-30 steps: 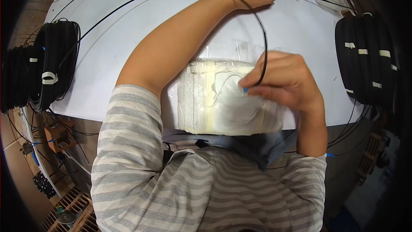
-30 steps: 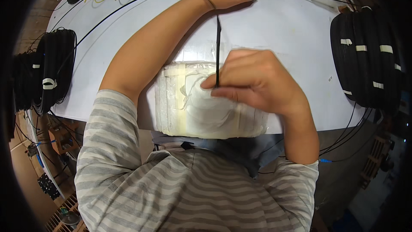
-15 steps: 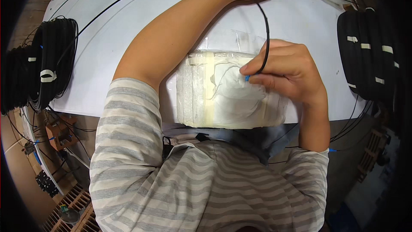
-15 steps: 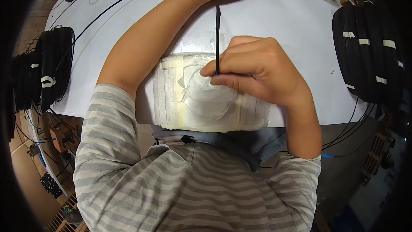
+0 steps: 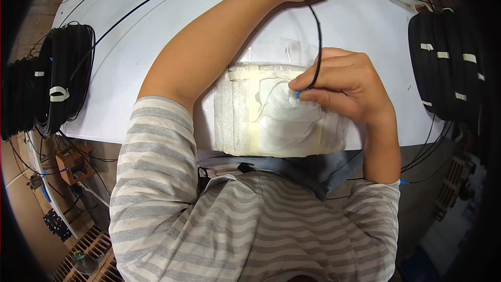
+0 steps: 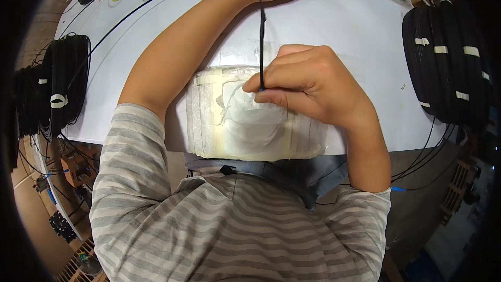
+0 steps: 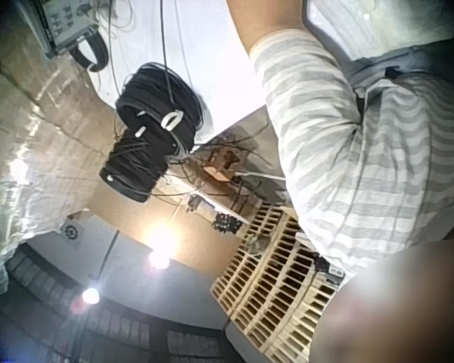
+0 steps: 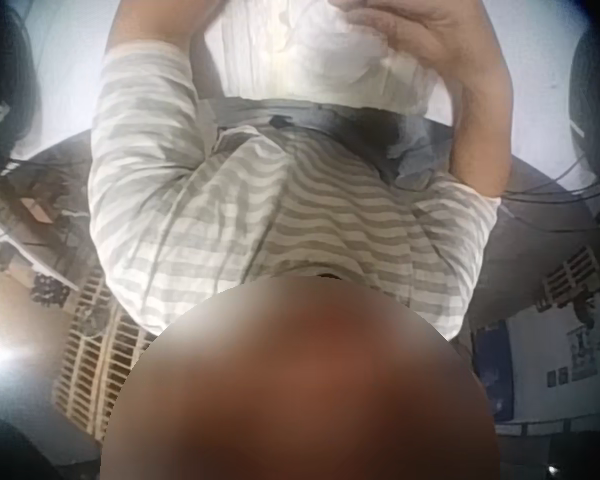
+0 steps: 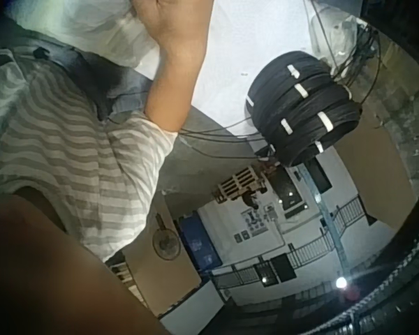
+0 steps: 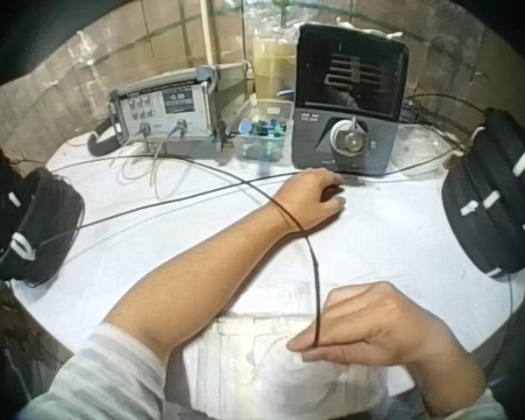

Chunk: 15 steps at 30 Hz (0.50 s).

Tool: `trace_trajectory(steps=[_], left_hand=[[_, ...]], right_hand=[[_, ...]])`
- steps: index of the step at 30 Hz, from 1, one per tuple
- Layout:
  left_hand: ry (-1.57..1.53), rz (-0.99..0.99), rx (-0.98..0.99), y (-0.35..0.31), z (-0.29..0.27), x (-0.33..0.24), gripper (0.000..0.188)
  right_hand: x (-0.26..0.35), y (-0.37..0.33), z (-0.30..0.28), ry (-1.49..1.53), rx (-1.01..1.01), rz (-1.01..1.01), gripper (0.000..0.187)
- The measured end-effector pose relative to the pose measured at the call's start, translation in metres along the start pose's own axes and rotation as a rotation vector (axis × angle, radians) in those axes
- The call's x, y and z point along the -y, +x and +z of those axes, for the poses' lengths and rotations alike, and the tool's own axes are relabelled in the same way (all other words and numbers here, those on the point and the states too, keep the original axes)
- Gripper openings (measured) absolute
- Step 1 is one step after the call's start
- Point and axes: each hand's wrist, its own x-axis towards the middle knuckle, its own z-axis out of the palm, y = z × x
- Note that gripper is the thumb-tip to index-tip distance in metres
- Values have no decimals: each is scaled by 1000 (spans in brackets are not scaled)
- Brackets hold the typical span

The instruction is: Connecting and testing fiber optic cables using a specialized splicing machine and observing the alignment on a monitor.

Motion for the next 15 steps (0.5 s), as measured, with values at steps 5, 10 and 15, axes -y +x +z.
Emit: trace_trajectory(steps=[5,10,15], left_hand=[[-23,-38,33,-6,2,10,48],[28,15,17,-7,5,2,44],[12,21,-8,-15,7,6,39]], right_hand=[[6,2,-2,110,64,25,19],[11,-9,-35,65,-142,211,19],[-3,-7,-58,-109,-265,372,20]])
